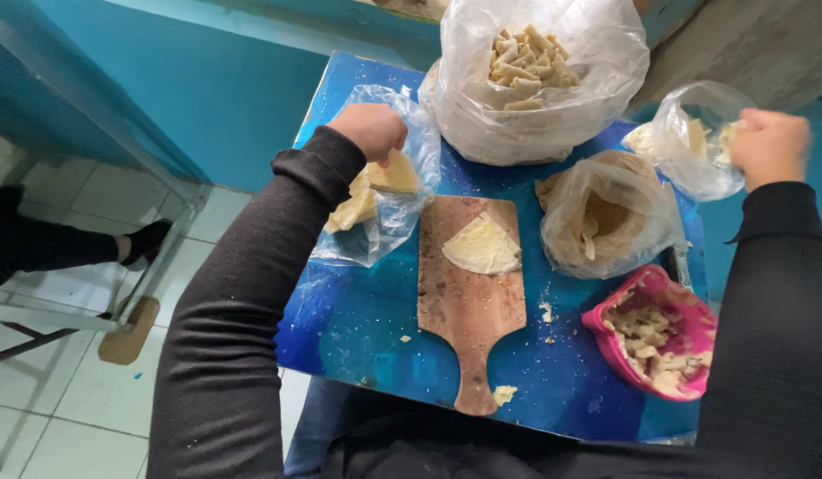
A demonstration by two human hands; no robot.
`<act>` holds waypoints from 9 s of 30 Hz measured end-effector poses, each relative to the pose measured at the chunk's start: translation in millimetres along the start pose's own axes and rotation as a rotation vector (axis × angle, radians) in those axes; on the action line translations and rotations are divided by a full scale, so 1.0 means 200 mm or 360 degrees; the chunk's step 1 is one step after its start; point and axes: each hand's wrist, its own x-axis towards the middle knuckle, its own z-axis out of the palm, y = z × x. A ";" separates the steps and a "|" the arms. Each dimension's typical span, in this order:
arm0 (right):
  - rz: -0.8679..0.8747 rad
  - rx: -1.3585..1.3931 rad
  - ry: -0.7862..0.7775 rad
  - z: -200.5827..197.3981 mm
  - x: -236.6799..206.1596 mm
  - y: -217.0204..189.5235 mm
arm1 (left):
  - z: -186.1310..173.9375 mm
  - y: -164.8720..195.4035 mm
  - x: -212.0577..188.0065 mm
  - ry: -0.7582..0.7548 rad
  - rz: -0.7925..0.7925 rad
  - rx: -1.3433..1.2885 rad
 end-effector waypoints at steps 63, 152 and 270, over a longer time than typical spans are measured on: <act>0.0406 0.1814 -0.0613 0.01 -0.88 -1.29 | 0.58 0.71 -0.39 0.0027 0.0142 -0.4119; -0.0261 0.1393 -0.0446 0.10 -0.96 -1.30 | 0.66 0.68 -0.48 0.0126 0.0069 -0.3946; -0.0600 0.0408 -0.0658 -0.29 -1.09 -0.89 | 0.55 0.97 -0.62 0.0888 -0.0050 -0.0240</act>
